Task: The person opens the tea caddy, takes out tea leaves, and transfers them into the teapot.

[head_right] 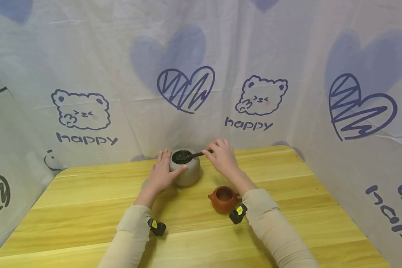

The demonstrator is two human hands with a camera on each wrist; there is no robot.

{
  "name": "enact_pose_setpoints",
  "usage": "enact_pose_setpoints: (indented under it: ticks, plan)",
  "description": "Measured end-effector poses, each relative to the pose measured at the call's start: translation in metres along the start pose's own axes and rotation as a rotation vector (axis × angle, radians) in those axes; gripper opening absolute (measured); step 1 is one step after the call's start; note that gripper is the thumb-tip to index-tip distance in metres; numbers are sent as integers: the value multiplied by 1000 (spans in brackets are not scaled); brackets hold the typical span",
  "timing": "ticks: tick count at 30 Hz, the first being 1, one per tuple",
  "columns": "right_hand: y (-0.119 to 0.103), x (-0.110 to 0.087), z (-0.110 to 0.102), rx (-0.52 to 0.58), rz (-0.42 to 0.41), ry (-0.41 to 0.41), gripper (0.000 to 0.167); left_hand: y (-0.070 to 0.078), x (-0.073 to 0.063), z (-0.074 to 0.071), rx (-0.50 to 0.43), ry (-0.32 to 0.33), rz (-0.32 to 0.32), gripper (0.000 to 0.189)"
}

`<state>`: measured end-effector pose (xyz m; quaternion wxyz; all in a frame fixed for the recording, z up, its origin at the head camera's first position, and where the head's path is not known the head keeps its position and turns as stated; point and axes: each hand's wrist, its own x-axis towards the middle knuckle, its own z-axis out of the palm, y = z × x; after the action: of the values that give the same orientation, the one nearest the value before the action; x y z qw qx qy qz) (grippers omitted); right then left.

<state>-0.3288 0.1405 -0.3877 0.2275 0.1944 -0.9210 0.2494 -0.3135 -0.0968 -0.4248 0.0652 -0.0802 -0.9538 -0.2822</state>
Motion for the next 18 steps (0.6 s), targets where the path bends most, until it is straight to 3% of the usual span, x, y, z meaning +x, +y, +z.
enact_pose_setpoints:
  ticks: [11,18]
  plan:
    - [-2,2,0,68,-29,42,23,-2,0,1,-7,7,9,101]
    - [-1,2,-11,108,-25,67,23,-2,0,1,-9,5,10,102]
